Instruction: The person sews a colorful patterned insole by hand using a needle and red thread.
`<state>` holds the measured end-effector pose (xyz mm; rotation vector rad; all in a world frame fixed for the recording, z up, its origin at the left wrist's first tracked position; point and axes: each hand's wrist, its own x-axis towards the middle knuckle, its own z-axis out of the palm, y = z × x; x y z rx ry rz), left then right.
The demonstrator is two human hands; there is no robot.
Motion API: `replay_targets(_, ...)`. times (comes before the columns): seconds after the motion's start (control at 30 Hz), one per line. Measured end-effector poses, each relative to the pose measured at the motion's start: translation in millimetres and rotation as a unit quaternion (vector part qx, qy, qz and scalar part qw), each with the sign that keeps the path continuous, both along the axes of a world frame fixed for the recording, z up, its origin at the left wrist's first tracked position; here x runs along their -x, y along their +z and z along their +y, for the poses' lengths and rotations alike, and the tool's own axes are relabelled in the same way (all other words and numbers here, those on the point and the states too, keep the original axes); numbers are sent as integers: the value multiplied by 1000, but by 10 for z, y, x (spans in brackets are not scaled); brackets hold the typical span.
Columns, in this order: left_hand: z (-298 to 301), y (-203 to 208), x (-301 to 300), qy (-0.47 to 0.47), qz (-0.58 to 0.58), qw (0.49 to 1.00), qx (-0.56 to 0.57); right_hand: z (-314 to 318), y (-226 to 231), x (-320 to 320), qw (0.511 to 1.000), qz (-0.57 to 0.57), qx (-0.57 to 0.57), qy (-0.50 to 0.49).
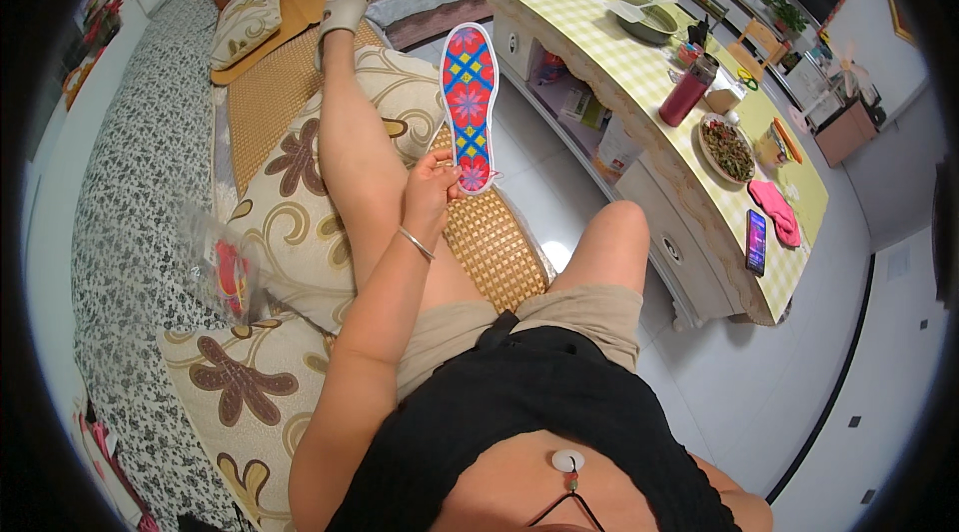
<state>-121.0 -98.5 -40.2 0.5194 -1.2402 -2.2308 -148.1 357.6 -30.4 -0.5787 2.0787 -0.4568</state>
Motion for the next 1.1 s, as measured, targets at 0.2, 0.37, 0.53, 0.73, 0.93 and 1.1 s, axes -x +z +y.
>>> replay_targets(0.2,59,298,-84,-50,21,983,-176,-391,-162,177,998,24,52,-18)
replay_targets(0.37,-80,256,-176,-247,218,888,-322,-823,-324,373,995,48,90,-21)
replay_targets(0.53,-82,271,-180,-321,286,865,-257,-1298,-471,595,991,73,114,-24)
replay_targets(0.73,-84,204,-152,-327,296,861,-253,-1899,-671,865,986,106,126,-22)
replay_targets(0.93,-82,214,-151,-324,277,864,-268,-2410,-846,1082,983,137,120,-17)
replay_targets(1.1,-44,218,-118,-318,311,852,-274,-2586,-923,1145,982,155,107,-8)
